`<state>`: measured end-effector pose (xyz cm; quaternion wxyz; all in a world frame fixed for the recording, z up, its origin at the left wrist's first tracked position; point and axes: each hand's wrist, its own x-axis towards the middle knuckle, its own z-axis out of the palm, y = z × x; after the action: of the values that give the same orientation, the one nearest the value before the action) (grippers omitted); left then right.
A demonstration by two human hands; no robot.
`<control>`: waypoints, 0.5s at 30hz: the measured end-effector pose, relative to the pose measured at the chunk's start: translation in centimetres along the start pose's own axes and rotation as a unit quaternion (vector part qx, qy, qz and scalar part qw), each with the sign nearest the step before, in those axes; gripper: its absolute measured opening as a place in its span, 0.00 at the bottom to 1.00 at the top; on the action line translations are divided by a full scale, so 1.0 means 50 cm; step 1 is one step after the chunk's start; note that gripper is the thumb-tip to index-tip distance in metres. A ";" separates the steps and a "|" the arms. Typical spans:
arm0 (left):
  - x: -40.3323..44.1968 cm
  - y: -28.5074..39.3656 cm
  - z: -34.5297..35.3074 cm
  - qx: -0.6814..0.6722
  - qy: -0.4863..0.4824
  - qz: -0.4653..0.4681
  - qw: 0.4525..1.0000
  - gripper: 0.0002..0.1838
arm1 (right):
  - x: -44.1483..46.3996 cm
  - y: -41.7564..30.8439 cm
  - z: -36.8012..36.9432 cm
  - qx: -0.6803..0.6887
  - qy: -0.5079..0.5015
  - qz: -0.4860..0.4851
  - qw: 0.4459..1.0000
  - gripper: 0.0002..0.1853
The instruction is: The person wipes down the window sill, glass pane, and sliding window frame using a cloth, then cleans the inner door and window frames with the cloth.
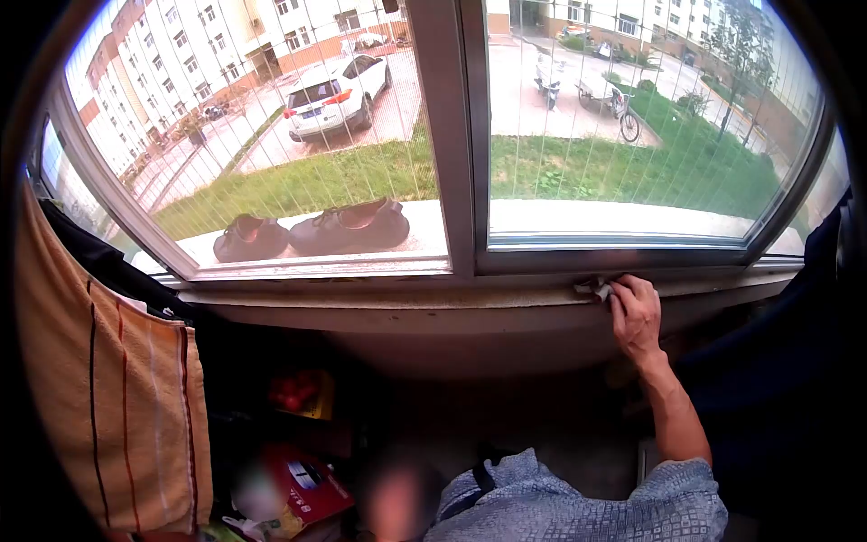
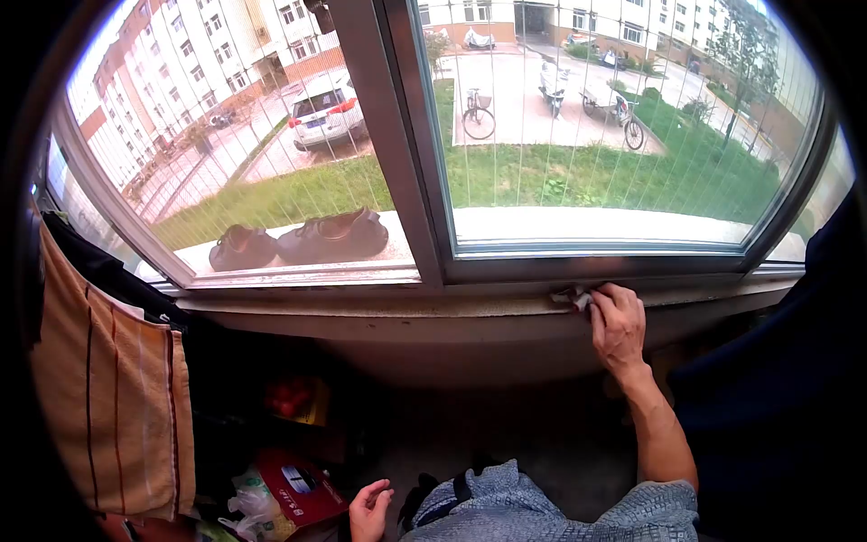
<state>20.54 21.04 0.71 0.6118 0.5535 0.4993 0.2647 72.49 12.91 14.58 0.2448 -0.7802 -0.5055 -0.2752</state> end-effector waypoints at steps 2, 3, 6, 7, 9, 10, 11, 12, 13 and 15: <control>-0.006 -0.004 -0.014 -0.004 -0.001 0.001 1.000 0.15 | -0.011 0.006 0.006 -0.002 0.068 0.073 0.995 0.10; -0.009 0.002 -0.016 0.000 0.001 -0.010 1.000 0.15 | -0.015 -0.004 0.014 -0.005 0.062 0.072 0.995 0.10; -0.002 -0.002 -0.040 0.009 0.000 -0.016 1.000 0.15 | -0.008 -0.084 0.066 0.006 0.097 0.111 0.989 0.09; 0.000 -0.004 -0.049 0.015 -0.003 -0.012 1.000 0.14 | 0.003 -0.128 0.080 0.032 0.093 0.110 0.989 0.09; 0.004 0.024 -0.065 0.026 -0.005 -0.012 1.000 0.14 | 0.031 -0.222 0.117 0.094 0.080 0.083 0.989 0.09; 0.005 0.043 -0.072 0.026 -0.007 -0.020 0.999 0.14 | 0.047 -0.274 0.134 0.114 0.075 0.068 0.988 0.09; 0.004 0.057 -0.081 0.026 -0.010 -0.029 0.999 0.14 | 0.058 -0.324 0.161 0.133 0.066 0.054 0.987 0.10; 0.003 0.065 -0.086 0.032 -0.008 -0.023 0.999 0.14 | 0.068 -0.371 0.189 0.153 0.054 0.039 0.986 0.09; 0.003 0.063 -0.094 0.034 -0.021 -0.023 0.999 0.14 | 0.078 -0.415 0.218 0.162 0.051 0.018 0.985 0.10; 0.017 0.049 -0.110 0.105 -0.011 0.017 0.994 0.15 | 0.110 -0.486 0.267 0.189 0.056 -0.013 0.980 0.06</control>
<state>16.43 24.67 3.35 0.5509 0.6260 0.5084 0.2150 54.34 34.29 11.10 0.4127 -0.6966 -0.5437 -0.2211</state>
